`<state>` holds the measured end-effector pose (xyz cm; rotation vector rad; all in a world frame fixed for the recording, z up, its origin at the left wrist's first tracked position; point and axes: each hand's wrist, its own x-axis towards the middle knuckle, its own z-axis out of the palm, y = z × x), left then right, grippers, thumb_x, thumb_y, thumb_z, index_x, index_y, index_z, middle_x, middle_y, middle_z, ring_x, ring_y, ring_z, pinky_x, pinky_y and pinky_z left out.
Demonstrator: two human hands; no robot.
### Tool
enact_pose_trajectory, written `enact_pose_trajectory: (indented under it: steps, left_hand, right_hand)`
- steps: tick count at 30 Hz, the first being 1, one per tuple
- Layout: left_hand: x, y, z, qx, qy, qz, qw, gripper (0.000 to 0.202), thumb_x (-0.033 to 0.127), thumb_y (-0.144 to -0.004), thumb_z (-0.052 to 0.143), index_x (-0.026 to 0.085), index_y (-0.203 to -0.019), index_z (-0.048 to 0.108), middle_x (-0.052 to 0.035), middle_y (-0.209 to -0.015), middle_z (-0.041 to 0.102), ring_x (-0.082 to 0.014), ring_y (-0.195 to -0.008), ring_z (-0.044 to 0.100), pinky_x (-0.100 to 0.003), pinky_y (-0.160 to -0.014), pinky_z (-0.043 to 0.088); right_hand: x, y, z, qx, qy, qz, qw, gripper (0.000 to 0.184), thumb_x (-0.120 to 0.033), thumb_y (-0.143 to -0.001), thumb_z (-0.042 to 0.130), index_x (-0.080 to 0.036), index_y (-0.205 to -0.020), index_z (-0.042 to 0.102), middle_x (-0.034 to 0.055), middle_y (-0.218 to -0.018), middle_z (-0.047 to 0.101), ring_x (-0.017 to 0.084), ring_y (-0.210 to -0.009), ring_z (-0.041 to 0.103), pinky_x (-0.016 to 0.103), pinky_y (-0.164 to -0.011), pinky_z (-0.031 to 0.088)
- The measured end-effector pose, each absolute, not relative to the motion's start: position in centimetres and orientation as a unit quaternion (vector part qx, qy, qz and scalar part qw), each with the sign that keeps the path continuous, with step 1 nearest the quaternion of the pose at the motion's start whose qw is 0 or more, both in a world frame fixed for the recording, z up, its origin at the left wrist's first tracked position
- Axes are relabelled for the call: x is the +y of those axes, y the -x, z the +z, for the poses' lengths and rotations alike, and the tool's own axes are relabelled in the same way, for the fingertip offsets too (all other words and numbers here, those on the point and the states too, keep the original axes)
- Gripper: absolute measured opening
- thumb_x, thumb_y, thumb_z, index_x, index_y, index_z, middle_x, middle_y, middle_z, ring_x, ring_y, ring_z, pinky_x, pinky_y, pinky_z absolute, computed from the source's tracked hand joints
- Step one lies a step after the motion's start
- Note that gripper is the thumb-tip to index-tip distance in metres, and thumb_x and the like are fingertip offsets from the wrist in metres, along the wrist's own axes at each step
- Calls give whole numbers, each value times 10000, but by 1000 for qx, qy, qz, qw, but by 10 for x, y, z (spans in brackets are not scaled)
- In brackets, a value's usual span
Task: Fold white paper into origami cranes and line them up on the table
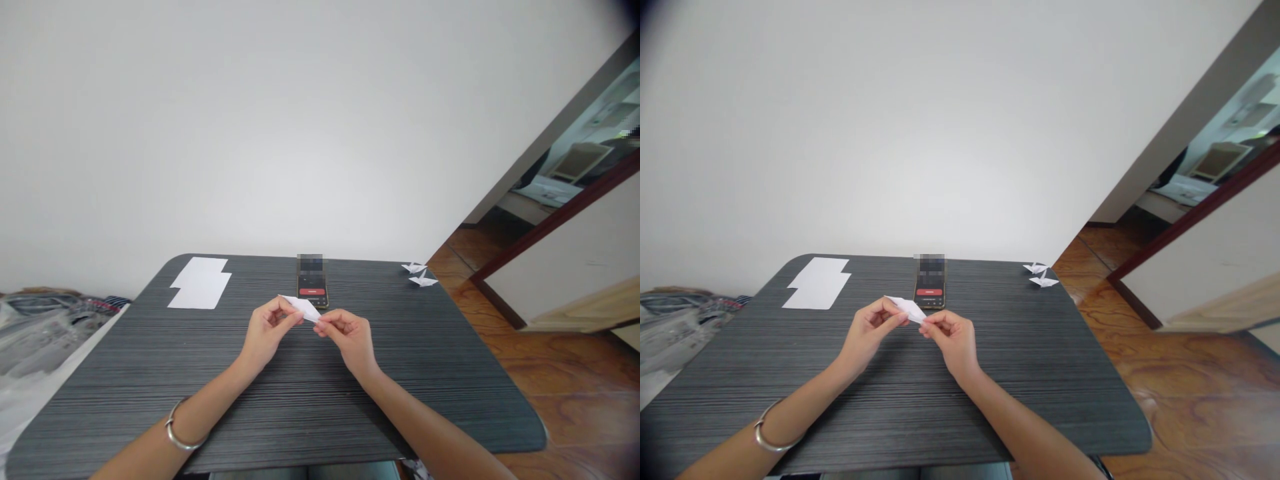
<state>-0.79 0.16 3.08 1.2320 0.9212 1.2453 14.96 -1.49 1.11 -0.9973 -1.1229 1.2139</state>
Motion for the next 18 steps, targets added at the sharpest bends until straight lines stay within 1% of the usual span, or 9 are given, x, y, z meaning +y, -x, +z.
enact_pose_trajectory:
  steps: [3, 10, 13, 18]
  left_hand:
    - [1, 8, 32, 384, -528, 527, 545, 129, 201, -682, 677, 135, -639, 576, 9, -637, 595, -121, -641, 575, -232, -637, 442]
    - [-1, 6, 36, 382, -557, 512, 532, 133, 208, -672, 680, 132, -614, 588, -3, -642, 609, -127, -630, 569, -235, -621, 440]
    - [-3, 4, 37, 381, -565, 500, 535, 135, 222, -682, 671, 133, -616, 593, -4, -636, 609, -128, -625, 567, -236, -617, 440]
    - [-6, 2, 37, 377, -551, 507, 544, 150, 255, -701, 657, 135, -643, 587, -2, -640, 595, -130, -630, 571, -240, -623, 445]
  right_hand:
    - [-15, -150, 14, -476, 430, 517, 568, 45, -199, -661, 698, -163, -665, 672, 7, -602, 675, 120, -562, 621, 229, -568, 496]
    - [-16, -148, 17, -451, 416, 564, 553, 79, -219, -631, 717, -170, -654, 660, -3, -574, 675, 118, -538, 616, 230, -562, 497]
    - [-16, -146, 18, -448, 418, 556, 562, 78, -219, -624, 720, -169, -630, 660, -8, -556, 660, 113, -523, 602, 225, -543, 489]
    - [-17, -146, 21, -450, 422, 542, 571, 80, -219, -621, 722, -168, -611, 661, -7, -560, 654, 115, -528, 597, 232, -552, 484]
